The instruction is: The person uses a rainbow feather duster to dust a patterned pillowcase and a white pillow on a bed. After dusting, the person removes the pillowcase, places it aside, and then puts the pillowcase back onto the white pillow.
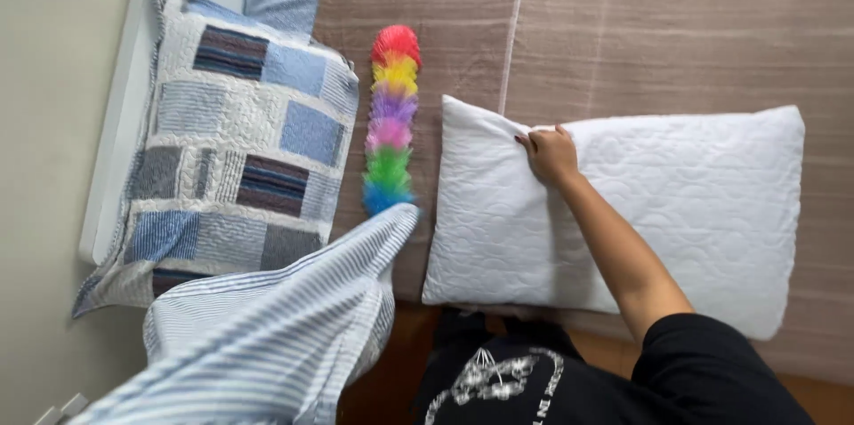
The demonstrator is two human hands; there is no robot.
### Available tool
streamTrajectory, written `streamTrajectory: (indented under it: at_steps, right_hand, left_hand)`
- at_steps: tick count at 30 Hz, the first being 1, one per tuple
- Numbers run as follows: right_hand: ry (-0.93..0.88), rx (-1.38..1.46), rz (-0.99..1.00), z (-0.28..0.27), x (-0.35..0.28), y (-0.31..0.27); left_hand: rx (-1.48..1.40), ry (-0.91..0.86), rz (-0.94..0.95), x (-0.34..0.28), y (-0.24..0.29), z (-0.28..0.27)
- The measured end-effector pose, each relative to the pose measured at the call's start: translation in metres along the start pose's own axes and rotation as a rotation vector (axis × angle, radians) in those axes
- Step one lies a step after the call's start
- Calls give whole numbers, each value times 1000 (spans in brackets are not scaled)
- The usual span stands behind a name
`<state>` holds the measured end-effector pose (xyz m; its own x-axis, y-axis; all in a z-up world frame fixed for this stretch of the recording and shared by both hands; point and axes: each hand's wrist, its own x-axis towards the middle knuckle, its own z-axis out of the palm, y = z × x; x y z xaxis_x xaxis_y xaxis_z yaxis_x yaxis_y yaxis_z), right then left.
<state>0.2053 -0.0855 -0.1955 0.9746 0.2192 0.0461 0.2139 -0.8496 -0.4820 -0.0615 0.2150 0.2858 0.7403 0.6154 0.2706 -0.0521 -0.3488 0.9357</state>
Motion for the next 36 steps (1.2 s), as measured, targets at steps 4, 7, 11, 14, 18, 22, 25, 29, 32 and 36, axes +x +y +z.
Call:
streamTrajectory:
  at_steps: [4,7,11,14,18,22,25,29,32,36]
  right_hand:
    - [157,82,-153,-53,-47,-21]
    - [283,110,-246,-90,-92,-36]
    - [347,181,-234,-154,-149,-63]
    - [371,258,-213,-198,-185,-56]
    - [418,290,-121,-247,-223,-42]
    - [503,350,-148,-268,-248,-55]
    - [487,338,-199,-258,-259,-64]
    - [438,316,-255,-251,-263,-83]
    - [394,356,-226,-254,-263,-75]
    - [183,373,-220,-266,-242,-75]
  left_hand:
    - [-52,9,-20,28,-67,-29]
    - [-103,18,-24,42,-75,-25]
    - [-185,14,-23,60,-129,-47]
    - [127,-90,200,86,-200,-43]
    - [345,-83,305,95,-209,31]
    - [171,-273,320,58,-188,141]
    - [162,-358,291,23,-180,207]
    - [74,-464,306,-29,-147,253]
    - [88,-595,38,-67,-121,254]
    - [-8,-548,101,-99,-141,254]
